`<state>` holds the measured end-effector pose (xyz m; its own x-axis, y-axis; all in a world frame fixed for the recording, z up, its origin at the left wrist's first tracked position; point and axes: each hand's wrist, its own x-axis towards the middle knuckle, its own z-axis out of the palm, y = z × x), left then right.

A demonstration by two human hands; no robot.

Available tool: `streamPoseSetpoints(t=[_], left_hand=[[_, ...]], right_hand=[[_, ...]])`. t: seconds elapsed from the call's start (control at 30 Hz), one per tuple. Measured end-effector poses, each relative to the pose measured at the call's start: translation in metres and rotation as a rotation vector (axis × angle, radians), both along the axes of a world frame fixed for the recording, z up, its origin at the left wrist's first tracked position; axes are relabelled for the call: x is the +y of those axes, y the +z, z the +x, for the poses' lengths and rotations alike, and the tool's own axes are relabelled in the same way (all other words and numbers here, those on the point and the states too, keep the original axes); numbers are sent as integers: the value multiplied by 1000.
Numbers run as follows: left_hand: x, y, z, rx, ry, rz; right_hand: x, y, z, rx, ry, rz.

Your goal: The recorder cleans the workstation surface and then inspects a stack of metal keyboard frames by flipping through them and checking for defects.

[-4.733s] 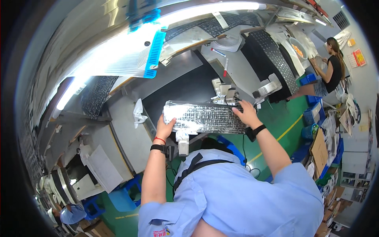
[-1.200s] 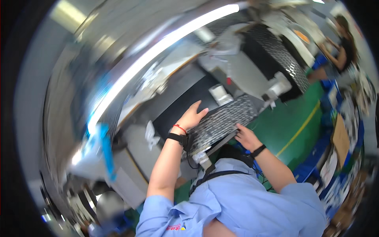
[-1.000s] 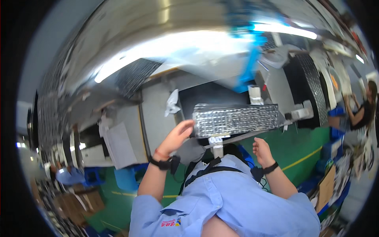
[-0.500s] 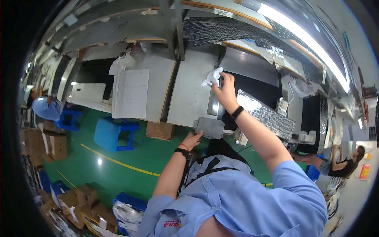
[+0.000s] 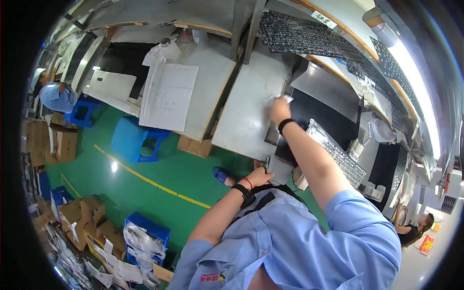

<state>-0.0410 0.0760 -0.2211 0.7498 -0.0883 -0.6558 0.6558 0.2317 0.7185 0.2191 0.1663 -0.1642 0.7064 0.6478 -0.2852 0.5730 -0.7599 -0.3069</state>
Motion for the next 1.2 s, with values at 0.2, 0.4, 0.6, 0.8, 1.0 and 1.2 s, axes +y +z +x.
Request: streamPoseSetpoints(t=[0.2,0.4,0.6,0.8,1.0,1.2], left_hand=[[-4,-31,26,-420,-188,663],[-11,5,27,5,337,30],[-5,27,23,44,167,33],[-32,-68,-8,-321,593,-691],[-22,-13,20,-105,180,320],[10,49,2,-148,16,236]], right_hand=[[-34,38,-193,575,1048,134],[54,24,-8,-54,144,486],[76,-32,3,-278,189,300],[-18,23,-238,966,1375,93],[110,17,-24,54,503,534],[95,-21,-52,115,267,299]])
